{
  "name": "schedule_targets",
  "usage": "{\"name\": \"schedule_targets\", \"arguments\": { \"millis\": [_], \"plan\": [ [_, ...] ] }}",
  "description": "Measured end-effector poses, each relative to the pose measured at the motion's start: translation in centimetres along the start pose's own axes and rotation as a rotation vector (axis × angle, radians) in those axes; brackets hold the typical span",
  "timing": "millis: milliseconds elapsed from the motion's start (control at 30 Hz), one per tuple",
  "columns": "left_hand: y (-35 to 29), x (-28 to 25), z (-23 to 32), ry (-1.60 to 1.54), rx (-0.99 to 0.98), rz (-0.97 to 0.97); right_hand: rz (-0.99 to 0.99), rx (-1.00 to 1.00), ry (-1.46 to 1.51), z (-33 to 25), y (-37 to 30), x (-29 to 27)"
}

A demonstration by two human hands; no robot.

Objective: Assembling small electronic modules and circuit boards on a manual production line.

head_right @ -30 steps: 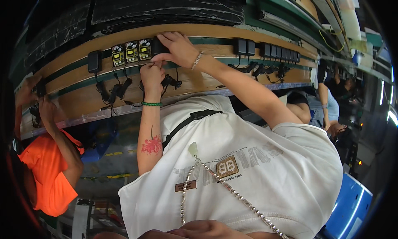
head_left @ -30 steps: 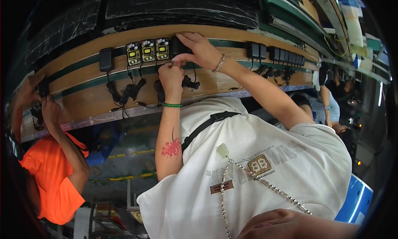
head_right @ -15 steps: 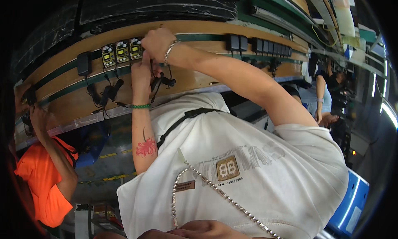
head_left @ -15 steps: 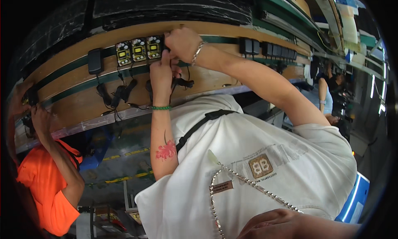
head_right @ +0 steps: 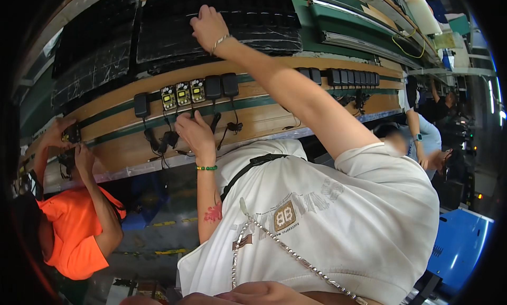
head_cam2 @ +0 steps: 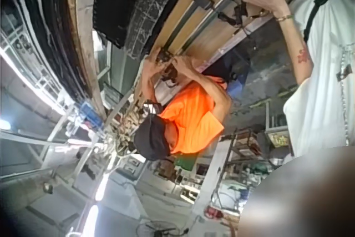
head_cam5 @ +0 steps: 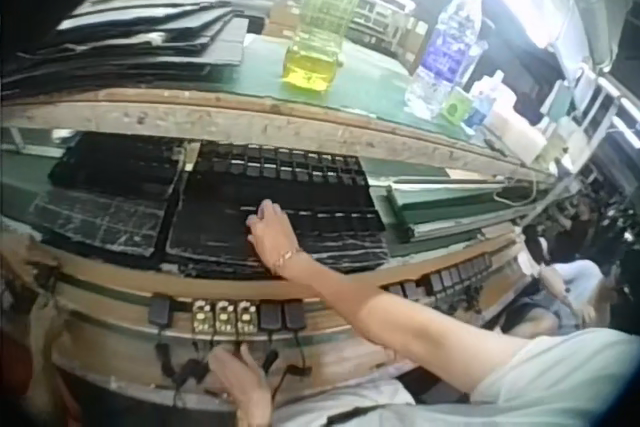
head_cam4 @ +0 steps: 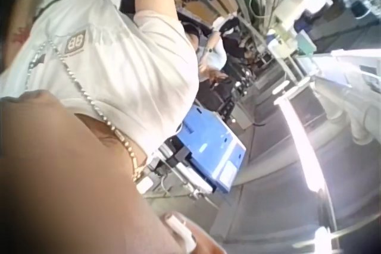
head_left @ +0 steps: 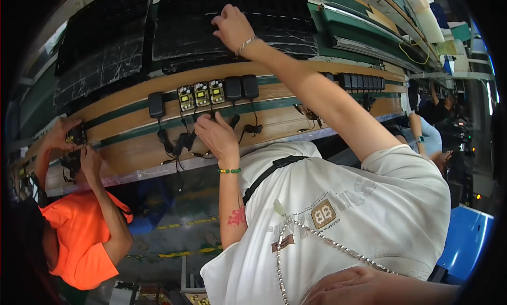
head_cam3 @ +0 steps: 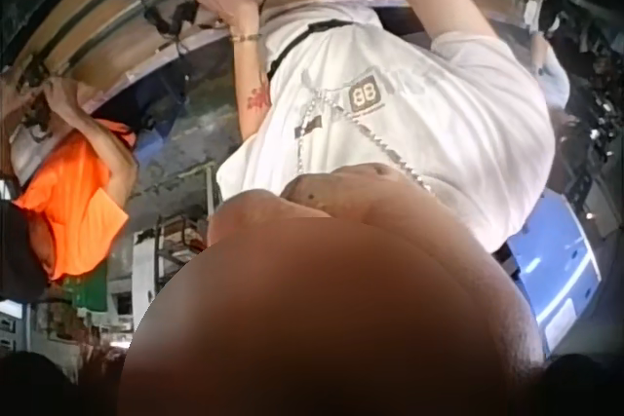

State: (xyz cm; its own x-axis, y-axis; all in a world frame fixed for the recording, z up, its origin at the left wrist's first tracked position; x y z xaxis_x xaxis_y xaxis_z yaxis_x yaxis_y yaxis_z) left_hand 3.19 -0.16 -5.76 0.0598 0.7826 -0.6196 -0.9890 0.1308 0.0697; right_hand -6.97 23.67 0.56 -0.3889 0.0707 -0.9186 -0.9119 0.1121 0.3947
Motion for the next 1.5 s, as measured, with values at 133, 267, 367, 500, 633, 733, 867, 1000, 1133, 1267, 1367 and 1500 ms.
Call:
{"name": "schedule_targets", "arguments": {
  "millis": [133, 267, 367, 500, 633, 733, 867, 1000, 1133, 1267, 1367, 1500],
  "plan": [
    [-0.2, 0.7, -2.9, 0.051, -0.072, 0.014, -0.132, -0.190, -0.048, -0.6, 0.2, -1.4],
    [1.1, 0.0, -3.6, -0.244, -0.446, -0.507, -0.051, -0.596, -0.258, -3.2, -2.8, -3.6],
    [1.0, 1.7, -7.4, -0.524, -0.523, -0.568, -0.246, -0.537, -0.284, -4.9, -3.3, -3.1],
    [0.9, 2.1, -7.5, -0.973, -0.693, -0.719, -0.154, -0.433, 0.103, -6.7, -3.7, -5.7],
    [1.6, 0.8, -5.7, -1.086, -0.743, -0.824, -0.074, -0.406, 0.239, -7.2, -7.7, -3.7],
    [1.3, 1.0, -5.1, -1.166, -0.833, -0.756, -0.183, -0.081, 0.441, -6.8, -10.3, -0.1],
    [1.4, 0.9, -4.5, -1.221, -0.875, -0.775, -0.202, 0.030, 0.558, -6.2, -11.0, 1.9],
    [1.5, 1.7, -2.9, -1.254, -0.911, -0.746, -0.181, 0.032, 0.595, -6.3, -11.5, 2.7],
    [1.2, 3.2, -1.9, -1.235, -0.969, -0.538, -0.165, 0.049, 0.562, -6.4, -11.4, 2.9],
    [0.2, 2.5, -3.4, -1.162, -0.997, -0.799, -0.151, 0.043, 0.516, -6.2, -11.5, 2.6],
    [1.1, 2.5, -3.6, -1.119, -0.922, -0.808, -0.152, 0.047, 0.501, -6.5, -11.4, 3.0],
    [2.0, 3.2, -3.2, -1.070, -0.844, -0.821, -0.175, 0.044, 0.483, -6.5, -11.5, 3.0]
  ]
}}
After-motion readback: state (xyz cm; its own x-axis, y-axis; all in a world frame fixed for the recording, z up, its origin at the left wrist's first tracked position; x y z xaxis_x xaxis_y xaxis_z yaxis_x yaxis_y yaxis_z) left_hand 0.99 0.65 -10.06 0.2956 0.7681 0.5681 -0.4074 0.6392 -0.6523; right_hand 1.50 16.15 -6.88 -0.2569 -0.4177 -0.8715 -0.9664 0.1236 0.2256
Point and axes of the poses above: each hand's wrist, its own y-axis towards the middle knuckle, its own x-axis out of the palm, z = x × y, the point moved 2 cm from there along y, towards the middle knuckle, and after that the axes turned 12 degrees about -x, right-handed, at the moved point
